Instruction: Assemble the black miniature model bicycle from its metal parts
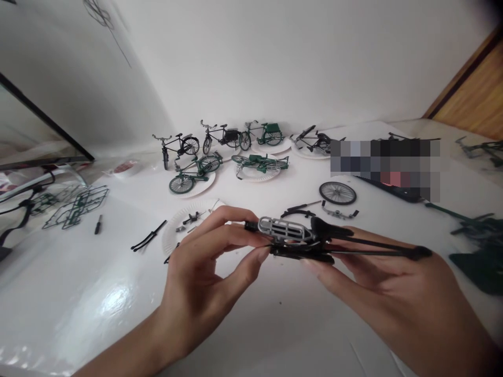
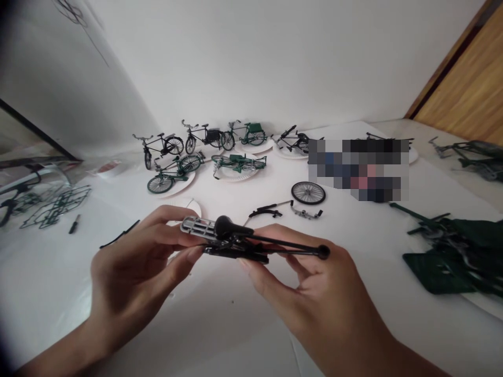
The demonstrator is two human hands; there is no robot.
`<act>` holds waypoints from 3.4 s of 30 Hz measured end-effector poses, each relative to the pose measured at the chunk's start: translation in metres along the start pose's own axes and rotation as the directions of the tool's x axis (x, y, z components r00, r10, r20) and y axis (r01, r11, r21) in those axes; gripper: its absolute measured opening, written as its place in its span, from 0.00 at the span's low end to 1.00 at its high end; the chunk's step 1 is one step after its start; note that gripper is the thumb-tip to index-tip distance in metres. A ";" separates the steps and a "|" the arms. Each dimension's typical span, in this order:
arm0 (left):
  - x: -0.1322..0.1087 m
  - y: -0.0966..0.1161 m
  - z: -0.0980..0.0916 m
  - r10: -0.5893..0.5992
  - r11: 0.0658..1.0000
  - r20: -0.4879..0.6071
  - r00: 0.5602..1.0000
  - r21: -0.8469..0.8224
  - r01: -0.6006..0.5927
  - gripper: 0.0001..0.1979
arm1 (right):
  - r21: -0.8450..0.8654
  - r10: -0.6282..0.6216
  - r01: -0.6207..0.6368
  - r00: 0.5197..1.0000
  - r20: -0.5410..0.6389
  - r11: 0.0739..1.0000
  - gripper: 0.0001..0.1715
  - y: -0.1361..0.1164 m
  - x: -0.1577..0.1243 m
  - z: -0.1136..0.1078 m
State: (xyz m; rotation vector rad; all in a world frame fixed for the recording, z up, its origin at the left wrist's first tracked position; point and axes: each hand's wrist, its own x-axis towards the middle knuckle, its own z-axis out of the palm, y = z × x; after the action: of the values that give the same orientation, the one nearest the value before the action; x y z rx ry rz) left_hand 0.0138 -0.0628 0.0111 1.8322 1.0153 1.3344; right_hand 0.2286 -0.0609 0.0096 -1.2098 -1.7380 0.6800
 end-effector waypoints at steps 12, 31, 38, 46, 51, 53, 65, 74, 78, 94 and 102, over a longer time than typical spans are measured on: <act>0.005 0.002 -0.007 0.300 0.935 0.104 0.948 0.167 -0.314 0.15 | 0.179 0.018 -0.005 0.998 -0.068 0.984 0.06 -0.008 -0.005 -0.002; -0.001 0.012 0.012 0.119 0.940 -0.095 0.988 0.333 -0.081 0.08 | 0.251 0.112 -0.111 0.994 0.012 0.961 0.05 -0.005 0.005 0.004; 0.014 0.000 0.013 -0.268 0.959 0.017 0.963 0.104 0.265 0.04 | 0.303 0.312 -0.386 0.912 0.265 0.872 0.11 0.016 0.012 0.005; 0.016 -0.008 0.007 -0.345 0.923 0.128 0.930 0.225 0.312 0.01 | 0.288 0.420 -0.496 0.861 0.287 0.819 0.12 0.026 0.014 0.009; 0.013 -0.010 0.001 -0.265 0.942 0.096 0.959 0.239 0.237 0.07 | 0.300 0.453 -0.522 0.849 0.272 0.799 0.14 0.032 0.015 0.008; 0.014 -0.013 0.002 -0.330 0.938 0.085 0.940 0.145 0.316 0.12 | 0.308 0.451 -0.522 0.849 0.275 0.796 0.15 0.034 0.015 0.008; 0.022 -0.019 0.018 -0.516 0.731 0.321 0.794 -0.317 0.604 0.12 | 0.334 0.449 -0.543 0.834 0.321 0.770 0.14 0.037 0.014 0.008; 0.022 -0.014 0.001 -0.428 0.891 0.233 0.873 -0.055 0.451 0.16 | 0.311 0.473 -0.562 0.822 0.318 0.767 0.15 0.038 0.016 0.002; 0.028 -0.016 -0.050 -0.154 0.842 0.021 0.988 0.527 0.120 0.08 | 0.265 0.509 -0.566 0.822 0.255 0.781 0.20 0.039 0.023 -0.011; 0.035 -0.019 -0.016 -0.117 0.423 0.547 0.829 0.783 -0.456 0.09 | 0.330 0.453 -0.475 0.880 0.145 0.816 0.21 0.049 0.034 -0.017; 0.054 -0.027 -0.015 -0.136 0.627 0.487 0.863 0.717 -0.306 0.14 | 0.275 0.419 -0.448 0.894 0.159 0.851 0.23 0.035 0.032 -0.014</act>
State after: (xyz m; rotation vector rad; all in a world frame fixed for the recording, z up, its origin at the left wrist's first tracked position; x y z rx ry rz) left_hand 0.0036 -0.0014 0.0175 2.7099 1.3218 0.3334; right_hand 0.2526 -0.0187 -0.0010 -1.3767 -1.3655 1.2461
